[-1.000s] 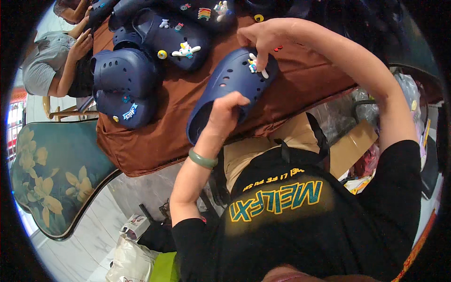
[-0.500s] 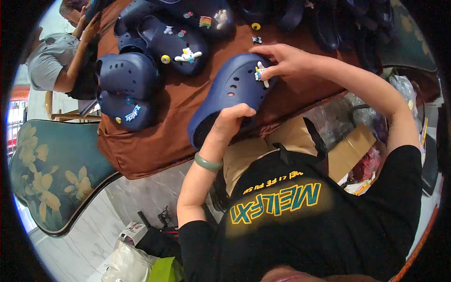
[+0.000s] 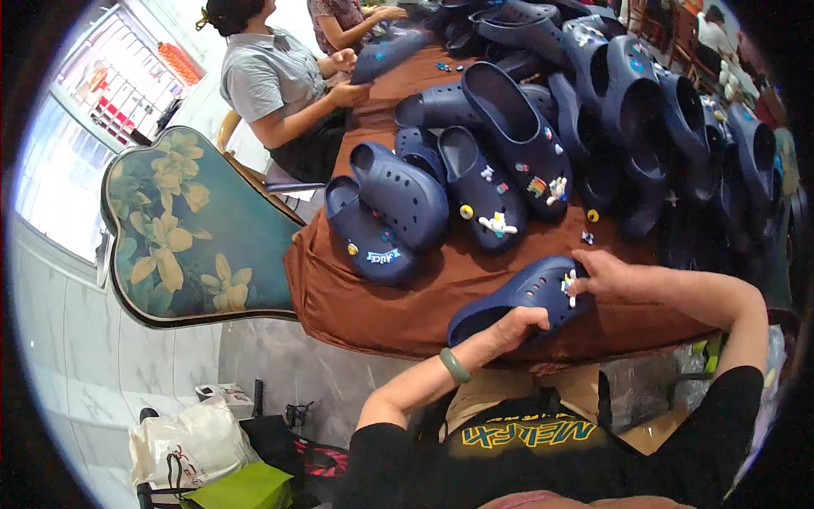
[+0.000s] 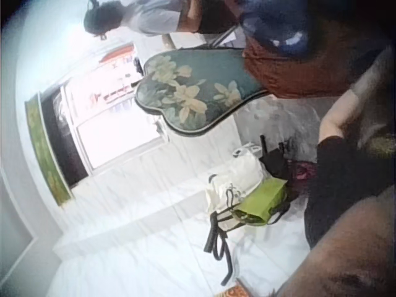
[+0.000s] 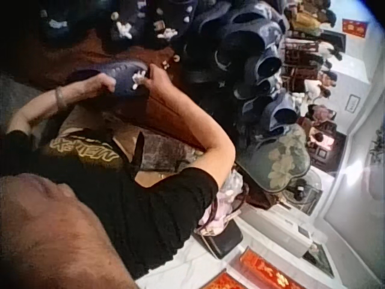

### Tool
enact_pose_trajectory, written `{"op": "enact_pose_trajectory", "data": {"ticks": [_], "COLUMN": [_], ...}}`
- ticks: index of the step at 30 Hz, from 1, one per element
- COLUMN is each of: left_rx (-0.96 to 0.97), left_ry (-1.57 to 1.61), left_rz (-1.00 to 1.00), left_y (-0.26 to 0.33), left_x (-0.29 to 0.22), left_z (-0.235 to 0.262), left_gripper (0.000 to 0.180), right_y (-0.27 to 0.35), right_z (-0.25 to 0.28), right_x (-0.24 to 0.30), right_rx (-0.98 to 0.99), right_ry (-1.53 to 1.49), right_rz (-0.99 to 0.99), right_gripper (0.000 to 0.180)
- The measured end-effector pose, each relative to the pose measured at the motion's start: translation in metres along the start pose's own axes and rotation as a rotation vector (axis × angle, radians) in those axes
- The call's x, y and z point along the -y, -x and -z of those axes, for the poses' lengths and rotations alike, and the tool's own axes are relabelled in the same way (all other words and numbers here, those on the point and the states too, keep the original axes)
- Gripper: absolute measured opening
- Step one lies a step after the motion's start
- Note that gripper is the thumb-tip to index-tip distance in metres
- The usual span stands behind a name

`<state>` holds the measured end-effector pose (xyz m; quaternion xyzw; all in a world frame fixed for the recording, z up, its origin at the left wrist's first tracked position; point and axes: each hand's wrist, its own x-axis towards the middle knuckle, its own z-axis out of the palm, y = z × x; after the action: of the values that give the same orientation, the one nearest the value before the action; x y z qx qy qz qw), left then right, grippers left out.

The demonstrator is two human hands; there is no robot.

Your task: The person decorates clogs by inserting decorative charms into their holes by hand.

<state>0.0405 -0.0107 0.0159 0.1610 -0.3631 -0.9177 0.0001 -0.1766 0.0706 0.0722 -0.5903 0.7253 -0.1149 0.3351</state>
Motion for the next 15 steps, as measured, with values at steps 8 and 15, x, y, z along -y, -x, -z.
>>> {"op": "enact_pose_trajectory", "data": {"ticks": [8, 15], "left_rx": [-0.106, -0.058], "left_ry": [0.203, 0.227], "left_rz": [0.007, -0.003], "left_y": [-0.009, -0.020], "left_x": [-0.036, -0.026], "left_z": [-0.010, 0.009], "left_gripper": [0.021, 0.037], "right_y": [-0.003, -0.007], "right_z": [0.003, 0.000], "right_x": [0.011, -0.010], "right_rx": [-0.025, -0.320], "right_ry": [-0.379, 0.088], "right_rz": [-0.219, 0.318], "right_gripper": [0.047, 0.028]}}
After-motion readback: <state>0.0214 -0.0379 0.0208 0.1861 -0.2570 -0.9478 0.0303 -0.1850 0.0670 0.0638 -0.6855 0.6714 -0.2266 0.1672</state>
